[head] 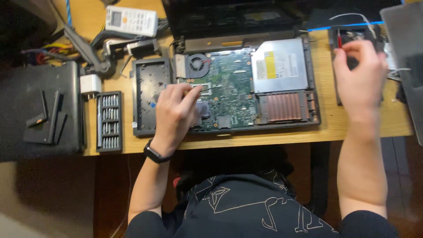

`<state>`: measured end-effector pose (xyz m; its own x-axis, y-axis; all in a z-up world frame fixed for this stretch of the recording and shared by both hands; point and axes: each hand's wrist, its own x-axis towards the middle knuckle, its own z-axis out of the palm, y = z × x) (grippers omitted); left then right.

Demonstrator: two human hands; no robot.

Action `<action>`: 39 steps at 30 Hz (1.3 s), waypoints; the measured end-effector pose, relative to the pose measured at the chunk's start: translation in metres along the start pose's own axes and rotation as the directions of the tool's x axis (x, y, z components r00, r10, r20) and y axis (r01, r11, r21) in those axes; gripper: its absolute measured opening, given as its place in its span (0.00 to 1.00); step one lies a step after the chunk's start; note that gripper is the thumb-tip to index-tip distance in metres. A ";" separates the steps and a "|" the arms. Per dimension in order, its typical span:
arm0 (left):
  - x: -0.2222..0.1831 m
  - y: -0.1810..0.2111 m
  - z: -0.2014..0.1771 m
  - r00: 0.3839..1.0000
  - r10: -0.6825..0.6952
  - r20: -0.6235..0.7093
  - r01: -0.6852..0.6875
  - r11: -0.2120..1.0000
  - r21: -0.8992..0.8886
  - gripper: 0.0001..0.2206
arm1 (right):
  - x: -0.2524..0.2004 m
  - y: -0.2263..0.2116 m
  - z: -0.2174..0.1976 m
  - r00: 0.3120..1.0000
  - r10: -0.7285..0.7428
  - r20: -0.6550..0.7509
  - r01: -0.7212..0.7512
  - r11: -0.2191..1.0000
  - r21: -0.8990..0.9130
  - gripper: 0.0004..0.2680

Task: Disassembling and working on the internal components of a laptop computer.

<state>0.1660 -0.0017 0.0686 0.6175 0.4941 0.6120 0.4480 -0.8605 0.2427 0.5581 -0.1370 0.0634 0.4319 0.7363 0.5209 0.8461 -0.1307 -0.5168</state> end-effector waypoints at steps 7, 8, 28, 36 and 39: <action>-0.006 -0.008 0.020 0.999 -0.019 0.049 0.020 1.000 -0.005 0.15 | 0.001 0.064 -0.023 0.907 0.038 0.420 -0.077 0.994 0.074 0.08; -0.006 -0.009 0.021 0.998 -0.023 0.054 0.023 1.000 -0.006 0.15 | 0.005 0.097 -0.023 0.875 0.208 0.437 -0.277 0.956 0.099 0.09; 0.007 -0.008 0.043 0.995 0.030 0.093 -0.035 0.998 0.056 0.16 | -0.024 -0.099 0.084 0.843 -0.291 0.452 0.194 0.949 0.248 0.07; 0.007 -0.008 0.042 0.995 0.022 0.098 -0.027 0.998 0.049 0.17 | -0.026 -0.099 0.086 0.829 -0.401 0.390 0.303 0.908 0.289 0.06; 0.006 -0.007 0.042 0.994 0.037 0.101 -0.042 0.998 0.054 0.17 | -0.026 -0.101 0.086 0.850 -0.373 0.372 0.264 0.913 0.312 0.07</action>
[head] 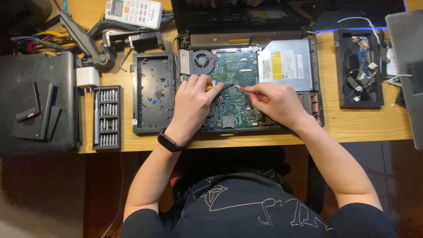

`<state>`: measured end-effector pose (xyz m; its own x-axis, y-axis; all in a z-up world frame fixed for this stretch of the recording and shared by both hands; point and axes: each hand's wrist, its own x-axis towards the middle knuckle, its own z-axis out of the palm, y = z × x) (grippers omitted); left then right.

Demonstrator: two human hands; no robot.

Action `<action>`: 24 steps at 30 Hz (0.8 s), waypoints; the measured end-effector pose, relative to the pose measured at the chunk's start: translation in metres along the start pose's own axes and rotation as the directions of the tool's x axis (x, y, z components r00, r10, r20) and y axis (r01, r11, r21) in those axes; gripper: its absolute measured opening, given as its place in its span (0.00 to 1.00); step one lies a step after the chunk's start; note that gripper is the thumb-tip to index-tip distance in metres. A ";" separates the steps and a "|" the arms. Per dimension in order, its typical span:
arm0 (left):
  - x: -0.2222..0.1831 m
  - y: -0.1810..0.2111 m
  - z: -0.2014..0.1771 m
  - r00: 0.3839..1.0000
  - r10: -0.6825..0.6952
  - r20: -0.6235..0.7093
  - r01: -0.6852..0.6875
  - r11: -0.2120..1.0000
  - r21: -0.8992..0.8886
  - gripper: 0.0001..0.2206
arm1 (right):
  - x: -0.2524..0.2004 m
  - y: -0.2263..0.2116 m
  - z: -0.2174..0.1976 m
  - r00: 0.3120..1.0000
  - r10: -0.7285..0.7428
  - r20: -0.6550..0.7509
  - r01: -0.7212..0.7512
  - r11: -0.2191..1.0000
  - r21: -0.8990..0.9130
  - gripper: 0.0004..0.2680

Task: Disassembling and working on the internal components of a laptop computer.

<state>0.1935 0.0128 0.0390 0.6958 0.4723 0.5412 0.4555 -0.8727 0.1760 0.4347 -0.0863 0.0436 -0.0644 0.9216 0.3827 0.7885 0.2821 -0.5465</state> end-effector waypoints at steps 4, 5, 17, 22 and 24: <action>0.000 -0.001 0.002 1.000 -0.006 0.013 0.006 1.000 -0.013 0.18 | -0.003 0.004 0.003 0.999 0.042 -0.011 -0.042 0.999 -0.021 0.06; 0.000 -0.002 0.001 1.000 -0.013 0.016 0.014 1.000 -0.017 0.19 | -0.003 0.004 0.004 1.000 0.017 -0.008 -0.017 1.000 -0.026 0.06; 0.000 -0.003 0.002 0.999 -0.032 0.035 0.033 0.999 -0.025 0.19 | -0.004 0.007 0.005 0.999 0.011 -0.041 -0.012 1.000 -0.012 0.06; 0.000 -0.003 0.003 0.999 -0.039 0.033 0.040 0.999 -0.030 0.18 | -0.002 0.005 0.004 1.000 0.006 0.025 -0.006 1.000 -0.006 0.06; -0.001 -0.003 0.004 0.999 -0.039 0.029 0.040 0.999 -0.027 0.18 | -0.003 0.004 0.006 0.997 0.078 -0.030 -0.080 0.995 -0.057 0.06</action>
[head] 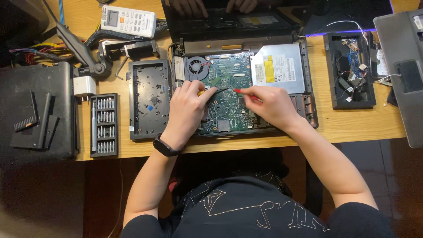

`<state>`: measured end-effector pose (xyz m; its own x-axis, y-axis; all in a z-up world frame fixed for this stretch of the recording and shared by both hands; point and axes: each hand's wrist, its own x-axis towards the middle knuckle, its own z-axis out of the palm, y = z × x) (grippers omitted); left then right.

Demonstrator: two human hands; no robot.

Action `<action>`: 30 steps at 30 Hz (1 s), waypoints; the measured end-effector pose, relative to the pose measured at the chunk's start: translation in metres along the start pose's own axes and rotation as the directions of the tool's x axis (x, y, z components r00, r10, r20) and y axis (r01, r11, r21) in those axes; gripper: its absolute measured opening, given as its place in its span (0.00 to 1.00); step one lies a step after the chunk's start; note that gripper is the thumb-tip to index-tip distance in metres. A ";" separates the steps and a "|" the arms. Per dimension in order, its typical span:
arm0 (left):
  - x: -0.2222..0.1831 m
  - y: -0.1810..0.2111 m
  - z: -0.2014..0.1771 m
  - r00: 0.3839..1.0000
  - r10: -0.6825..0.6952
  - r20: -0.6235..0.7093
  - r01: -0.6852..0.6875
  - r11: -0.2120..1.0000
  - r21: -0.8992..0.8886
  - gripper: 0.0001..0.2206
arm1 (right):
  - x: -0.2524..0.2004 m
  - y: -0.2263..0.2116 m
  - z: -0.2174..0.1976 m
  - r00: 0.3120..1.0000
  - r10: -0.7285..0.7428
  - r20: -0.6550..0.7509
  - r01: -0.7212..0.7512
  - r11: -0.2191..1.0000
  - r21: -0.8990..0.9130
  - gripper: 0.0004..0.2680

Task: Disassembling and working on the internal components of a laptop computer.

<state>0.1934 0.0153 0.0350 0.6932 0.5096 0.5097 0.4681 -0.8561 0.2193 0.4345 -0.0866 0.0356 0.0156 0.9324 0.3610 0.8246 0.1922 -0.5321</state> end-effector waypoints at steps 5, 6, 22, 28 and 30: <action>0.002 0.001 -0.003 0.999 -0.018 -0.030 0.018 1.000 -0.015 0.14 | 0.004 0.000 0.002 0.999 -0.050 -0.009 0.051 0.997 0.061 0.07; 0.002 0.002 -0.003 0.998 -0.034 -0.046 0.033 0.999 -0.032 0.12 | 0.005 -0.002 0.002 1.000 -0.002 -0.030 0.003 0.998 0.063 0.07; 0.002 0.001 0.000 0.997 -0.019 -0.076 0.021 0.999 0.027 0.12 | 0.009 -0.002 0.006 0.994 -0.106 0.001 0.106 0.994 0.033 0.06; 0.003 0.002 0.001 0.996 -0.033 -0.084 0.035 0.999 0.025 0.12 | 0.011 0.000 0.008 0.995 -0.094 0.018 0.094 0.996 0.011 0.07; 0.001 0.002 0.001 0.997 -0.044 -0.068 0.045 0.999 0.017 0.12 | 0.012 -0.003 0.009 0.998 -0.049 -0.034 0.048 0.998 -0.026 0.07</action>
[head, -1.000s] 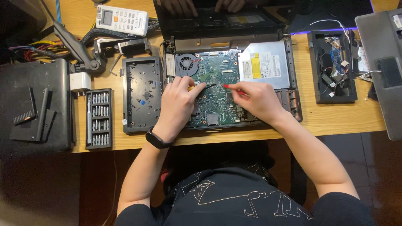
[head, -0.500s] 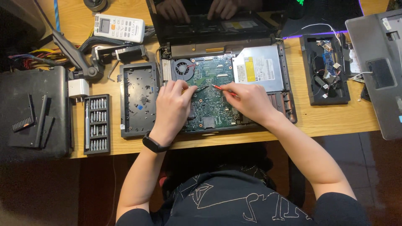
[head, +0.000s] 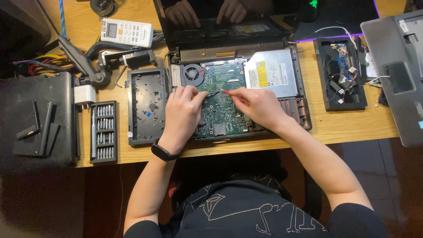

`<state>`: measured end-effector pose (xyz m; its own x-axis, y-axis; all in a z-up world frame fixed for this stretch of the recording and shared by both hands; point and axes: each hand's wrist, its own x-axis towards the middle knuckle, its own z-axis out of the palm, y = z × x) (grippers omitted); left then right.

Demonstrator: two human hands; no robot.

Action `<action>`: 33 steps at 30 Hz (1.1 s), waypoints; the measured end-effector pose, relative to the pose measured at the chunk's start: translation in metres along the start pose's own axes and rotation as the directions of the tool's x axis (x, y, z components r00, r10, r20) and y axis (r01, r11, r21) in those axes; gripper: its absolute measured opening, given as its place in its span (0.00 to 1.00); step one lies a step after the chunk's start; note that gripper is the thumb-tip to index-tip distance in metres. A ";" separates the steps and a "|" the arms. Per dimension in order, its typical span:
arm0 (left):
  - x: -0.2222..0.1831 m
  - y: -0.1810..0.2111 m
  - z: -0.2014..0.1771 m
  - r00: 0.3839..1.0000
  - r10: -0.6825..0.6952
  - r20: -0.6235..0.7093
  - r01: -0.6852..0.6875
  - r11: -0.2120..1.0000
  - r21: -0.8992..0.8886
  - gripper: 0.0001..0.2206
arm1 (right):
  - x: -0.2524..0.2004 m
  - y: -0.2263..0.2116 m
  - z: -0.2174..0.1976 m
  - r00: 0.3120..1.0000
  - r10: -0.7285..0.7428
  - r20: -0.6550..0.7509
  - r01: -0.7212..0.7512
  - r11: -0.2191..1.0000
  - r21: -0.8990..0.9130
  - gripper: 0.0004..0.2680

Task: Disassembling and working on the internal components of a laptop computer.

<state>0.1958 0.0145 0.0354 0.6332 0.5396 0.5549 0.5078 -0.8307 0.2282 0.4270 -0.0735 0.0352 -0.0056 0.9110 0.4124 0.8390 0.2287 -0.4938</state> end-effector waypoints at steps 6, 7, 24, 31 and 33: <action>-0.009 -0.019 -0.042 0.989 -0.132 -0.073 0.129 0.991 -0.036 0.10 | -0.016 0.034 -0.051 0.940 0.293 -0.175 -0.284 0.956 0.078 0.09; -0.014 -0.026 -0.048 0.988 -0.137 -0.066 0.135 0.990 -0.033 0.10 | -0.024 0.056 -0.059 0.940 0.296 -0.168 -0.285 0.955 0.083 0.09; -0.029 -0.182 -0.073 0.867 -0.375 -0.327 0.468 0.839 0.278 0.03 | -0.082 0.249 -0.029 0.936 0.334 -0.114 -0.311 0.933 0.183 0.08; -0.006 -0.243 -0.071 0.937 -0.208 -0.281 0.326 0.812 0.483 0.03 | -0.083 0.170 -0.081 0.975 0.201 -0.091 -0.219 0.838 -0.500 0.07; 0.006 -0.206 -0.086 0.975 -0.122 -0.185 0.214 0.741 0.637 0.09 | -0.076 0.123 -0.098 0.992 0.094 -0.082 -0.119 0.909 -0.400 0.06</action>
<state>0.0441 0.1772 0.0607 0.4470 0.6023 0.6614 0.8836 -0.4127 -0.2214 0.5837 -0.1482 0.0183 0.1182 0.8973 0.4254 0.9807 -0.0382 -0.1918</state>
